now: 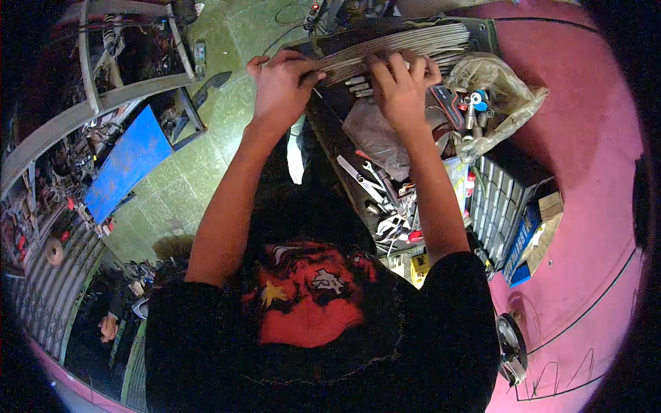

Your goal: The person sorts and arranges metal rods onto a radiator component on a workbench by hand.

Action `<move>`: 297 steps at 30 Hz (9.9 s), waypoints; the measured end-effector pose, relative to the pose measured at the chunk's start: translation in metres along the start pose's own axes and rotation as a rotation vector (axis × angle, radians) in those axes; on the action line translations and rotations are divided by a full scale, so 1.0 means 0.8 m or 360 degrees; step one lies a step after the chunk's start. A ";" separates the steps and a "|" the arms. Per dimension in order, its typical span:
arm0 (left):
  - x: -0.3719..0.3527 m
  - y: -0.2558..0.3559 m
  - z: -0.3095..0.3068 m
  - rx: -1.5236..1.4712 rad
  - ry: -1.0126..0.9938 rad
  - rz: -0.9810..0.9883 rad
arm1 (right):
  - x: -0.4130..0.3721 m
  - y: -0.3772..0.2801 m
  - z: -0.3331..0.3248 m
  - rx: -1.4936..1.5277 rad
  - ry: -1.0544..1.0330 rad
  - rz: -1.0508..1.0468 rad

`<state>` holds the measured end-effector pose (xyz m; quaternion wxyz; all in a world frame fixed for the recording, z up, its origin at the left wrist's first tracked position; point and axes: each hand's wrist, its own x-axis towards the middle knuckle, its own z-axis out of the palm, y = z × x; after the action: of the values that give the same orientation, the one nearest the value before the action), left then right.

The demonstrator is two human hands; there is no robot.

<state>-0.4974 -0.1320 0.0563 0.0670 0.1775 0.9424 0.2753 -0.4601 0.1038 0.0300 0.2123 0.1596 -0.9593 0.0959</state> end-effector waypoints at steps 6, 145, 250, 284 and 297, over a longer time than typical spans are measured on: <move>-0.020 -0.024 0.000 0.0069 0.0240 -0.0207 | -0.014 0.020 0.016 -0.0082 0.0003 0.0343; 0.007 -0.013 0.006 -0.0005 0.0560 -0.0081 | 0.021 0.057 -0.021 -0.0198 -0.0552 -0.0215; -0.057 0.031 0.088 -0.0158 0.0223 -0.0015 | -0.013 -0.111 0.018 -0.0205 0.0001 0.1595; -0.083 0.046 0.051 -0.0739 -0.0086 0.0776 | -0.016 -0.167 -0.030 -0.0280 0.0166 0.2670; -0.204 0.150 0.099 -0.0612 -0.0073 0.1054 | -0.165 -0.177 -0.126 -0.0160 0.0539 0.2817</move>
<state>-0.2927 -0.0589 0.0598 0.0275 0.4626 0.7635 0.4498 -0.2593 0.0323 0.0785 0.2061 -0.6628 -0.6902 0.2045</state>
